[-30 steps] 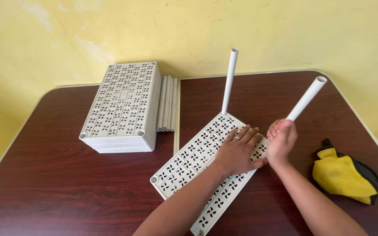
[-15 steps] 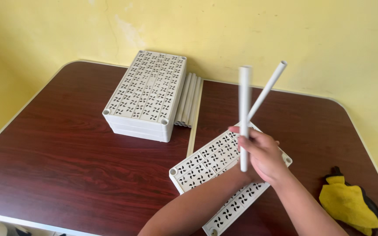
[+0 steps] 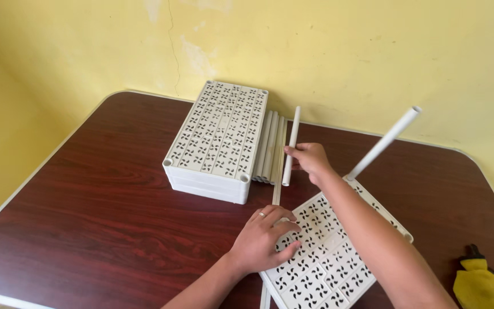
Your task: The person disassembles a white plastic two-tier shelf by removing the vertical support rods from the perforated shelves. They then reassemble the shelf by inserting the rods back into the shelf holes and stacking the components on a wooden table.
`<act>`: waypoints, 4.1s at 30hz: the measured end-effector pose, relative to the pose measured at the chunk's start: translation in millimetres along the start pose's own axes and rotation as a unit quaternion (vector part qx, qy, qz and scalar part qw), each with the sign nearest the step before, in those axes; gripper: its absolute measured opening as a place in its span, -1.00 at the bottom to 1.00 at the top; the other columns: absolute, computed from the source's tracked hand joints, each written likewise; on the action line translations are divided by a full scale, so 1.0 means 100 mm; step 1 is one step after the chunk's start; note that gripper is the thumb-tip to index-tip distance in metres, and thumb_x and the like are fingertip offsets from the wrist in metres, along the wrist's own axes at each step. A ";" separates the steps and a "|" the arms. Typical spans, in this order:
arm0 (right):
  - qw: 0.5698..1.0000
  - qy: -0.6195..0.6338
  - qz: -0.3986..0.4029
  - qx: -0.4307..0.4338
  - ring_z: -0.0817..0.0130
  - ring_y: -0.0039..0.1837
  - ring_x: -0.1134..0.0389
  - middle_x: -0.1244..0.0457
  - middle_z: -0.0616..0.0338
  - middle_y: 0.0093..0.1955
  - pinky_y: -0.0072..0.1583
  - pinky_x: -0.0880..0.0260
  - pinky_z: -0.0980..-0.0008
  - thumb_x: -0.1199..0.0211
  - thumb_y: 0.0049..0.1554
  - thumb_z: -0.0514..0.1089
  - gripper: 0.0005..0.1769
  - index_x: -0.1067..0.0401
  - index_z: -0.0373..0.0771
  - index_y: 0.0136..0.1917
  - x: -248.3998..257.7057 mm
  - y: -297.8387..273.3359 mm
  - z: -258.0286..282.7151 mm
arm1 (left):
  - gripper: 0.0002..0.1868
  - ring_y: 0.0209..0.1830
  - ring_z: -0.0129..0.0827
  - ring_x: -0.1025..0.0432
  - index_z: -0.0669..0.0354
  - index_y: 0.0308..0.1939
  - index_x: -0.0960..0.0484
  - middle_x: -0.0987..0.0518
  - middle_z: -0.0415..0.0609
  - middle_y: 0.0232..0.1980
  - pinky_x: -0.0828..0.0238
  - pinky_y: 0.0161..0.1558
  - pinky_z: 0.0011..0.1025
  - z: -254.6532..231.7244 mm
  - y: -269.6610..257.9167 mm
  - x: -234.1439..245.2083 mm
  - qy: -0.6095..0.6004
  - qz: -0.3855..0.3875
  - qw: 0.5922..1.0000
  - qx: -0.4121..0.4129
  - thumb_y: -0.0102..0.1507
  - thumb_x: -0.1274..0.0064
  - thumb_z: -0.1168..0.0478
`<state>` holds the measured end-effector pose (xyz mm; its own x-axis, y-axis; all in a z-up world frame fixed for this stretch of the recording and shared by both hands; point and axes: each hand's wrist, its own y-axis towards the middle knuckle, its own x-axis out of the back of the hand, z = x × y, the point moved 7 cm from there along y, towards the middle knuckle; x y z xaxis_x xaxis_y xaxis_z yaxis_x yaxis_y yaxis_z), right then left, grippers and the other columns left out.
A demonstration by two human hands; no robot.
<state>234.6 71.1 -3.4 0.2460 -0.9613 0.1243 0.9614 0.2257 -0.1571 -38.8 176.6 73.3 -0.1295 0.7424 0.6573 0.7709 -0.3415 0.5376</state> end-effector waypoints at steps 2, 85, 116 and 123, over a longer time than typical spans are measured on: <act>0.999 -0.035 -0.016 0.014 0.40 -0.28 -0.42 -0.42 0.07 -0.23 -0.20 -0.48 0.39 -0.41 0.14 -0.10 -0.67 -0.56 -0.45 -0.01 -0.11 0.13 -0.04 | -0.72 0.19 -0.14 -0.44 0.10 -0.09 -0.69 -0.56 -0.03 0.05 -0.36 0.21 -0.13 -0.06 0.02 0.05 0.029 -0.034 0.998 -0.053 0.24 -0.16 0.04; 0.945 0.219 -0.211 0.122 0.33 0.13 -0.32 -0.30 0.11 0.06 0.19 -0.31 0.24 0.15 0.35 0.14 -0.55 -0.37 -0.25 0.08 1.67 -0.97 -0.36 | -0.66 -0.37 -0.38 -0.58 0.31 -0.09 -0.63 -0.68 -0.02 -0.30 -0.52 -0.34 -0.39 0.53 2.08 -2.03 -0.374 -0.087 0.880 0.280 0.41 0.03 0.06; 0.975 0.177 -0.127 0.053 0.34 0.07 -0.33 -0.29 0.12 0.00 0.19 -0.35 0.22 0.19 0.32 0.28 -0.40 -0.37 -0.27 0.10 1.42 -1.02 -0.47 | -0.61 -0.53 -0.40 -0.44 0.39 -0.41 -0.61 -0.60 0.08 -0.49 -0.40 -0.44 -0.35 0.61 1.84 -1.85 -0.299 -0.103 0.909 0.270 0.35 -0.07 0.09; 0.963 0.240 -0.103 0.066 0.39 0.00 -0.25 -0.25 0.17 -0.07 0.13 -0.31 0.26 0.16 0.40 0.21 -0.51 -0.33 -0.23 0.00 1.41 -1.01 -0.48 | -0.74 -0.46 -0.33 -0.55 0.30 -0.33 -0.54 -0.62 0.02 -0.43 -0.49 -0.38 -0.30 0.37 1.71 -1.75 -0.254 -0.202 0.905 0.276 0.25 -0.11 0.13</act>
<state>166.3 -94.7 -16.8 -0.0070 -0.9432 -0.3322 0.9988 0.0097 -0.0486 138.7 9.5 31.0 -0.2749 0.9594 0.0635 0.9369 0.2525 0.2420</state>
